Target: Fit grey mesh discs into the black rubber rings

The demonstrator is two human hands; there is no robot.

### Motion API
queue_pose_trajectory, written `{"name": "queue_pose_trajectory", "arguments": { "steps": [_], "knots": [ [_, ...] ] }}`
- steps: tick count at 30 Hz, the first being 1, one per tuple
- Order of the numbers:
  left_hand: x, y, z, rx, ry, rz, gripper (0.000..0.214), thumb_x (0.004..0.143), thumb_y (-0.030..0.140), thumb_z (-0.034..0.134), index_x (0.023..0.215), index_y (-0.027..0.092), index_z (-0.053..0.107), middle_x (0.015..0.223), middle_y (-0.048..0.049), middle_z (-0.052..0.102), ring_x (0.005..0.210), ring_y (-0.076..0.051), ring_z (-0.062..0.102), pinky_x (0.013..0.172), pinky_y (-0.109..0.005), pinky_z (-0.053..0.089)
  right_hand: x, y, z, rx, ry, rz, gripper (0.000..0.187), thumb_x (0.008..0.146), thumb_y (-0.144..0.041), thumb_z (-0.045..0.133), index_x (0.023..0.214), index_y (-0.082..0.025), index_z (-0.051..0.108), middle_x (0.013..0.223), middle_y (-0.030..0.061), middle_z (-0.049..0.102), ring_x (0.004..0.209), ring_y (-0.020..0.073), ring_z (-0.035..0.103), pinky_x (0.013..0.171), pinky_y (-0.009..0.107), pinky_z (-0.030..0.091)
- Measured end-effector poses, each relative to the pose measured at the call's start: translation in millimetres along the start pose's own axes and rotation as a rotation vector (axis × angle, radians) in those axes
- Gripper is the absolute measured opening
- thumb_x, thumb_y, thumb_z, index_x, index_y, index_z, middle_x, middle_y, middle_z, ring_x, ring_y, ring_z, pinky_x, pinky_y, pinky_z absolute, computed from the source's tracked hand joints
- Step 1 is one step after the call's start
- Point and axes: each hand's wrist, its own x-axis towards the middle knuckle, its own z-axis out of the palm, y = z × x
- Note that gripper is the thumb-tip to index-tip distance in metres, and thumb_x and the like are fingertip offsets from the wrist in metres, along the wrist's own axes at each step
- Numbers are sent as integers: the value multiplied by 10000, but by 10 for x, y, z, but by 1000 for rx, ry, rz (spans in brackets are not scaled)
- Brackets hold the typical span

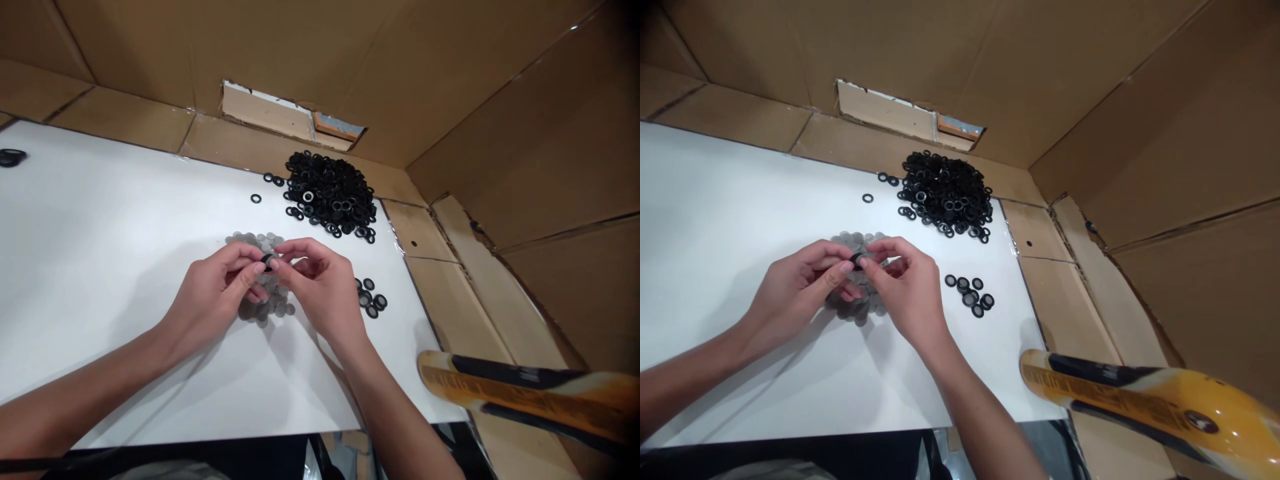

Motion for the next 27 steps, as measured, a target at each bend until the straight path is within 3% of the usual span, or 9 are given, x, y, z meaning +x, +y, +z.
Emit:
{"name": "queue_pose_trajectory", "arguments": {
  "steps": [5,10,16,24,27],
  "knots": [
    [-8,13,-4,-6,-31,26,134,980,358,709,1028,239,669,862,26,801,733,-161,780,744,-298,647,7,-22,-20,85,-46,70,183,763,-338,849,878,-201,807,621,-28,650,537,112,502,536,265,494],
    [-3,38,20,-21,-2,-52,205,954,406,741,1027,235,656,826,25,817,685,-165,774,695,-295,631,-20,-11,7,76,38,-7,134,746,-294,863,822,-209,791,734,-7,732,520,91,477,503,247,456],
    [-3,49,2,-12,-10,-74,217,945,409,750,1027,237,648,828,21,832,711,-182,791,736,-312,636,-74,29,40,20,98,-80,71,795,-277,844,832,-222,819,826,28,781,623,135,609,603,280,520],
    [-9,67,11,-40,-20,-58,173,945,392,742,996,242,672,830,20,816,720,-180,790,737,-308,647,-47,-1,27,112,47,39,149,730,-325,892,789,-216,810,580,-27,624,544,125,512,521,271,445],
    [-3,72,5,-58,-26,-57,183,931,394,758,966,230,685,816,7,805,720,-189,789,725,-313,653,-51,-9,39,134,43,42,181,712,-337,906,787,-218,793,578,-39,610,521,110,466,483,258,409]
  ]
}}
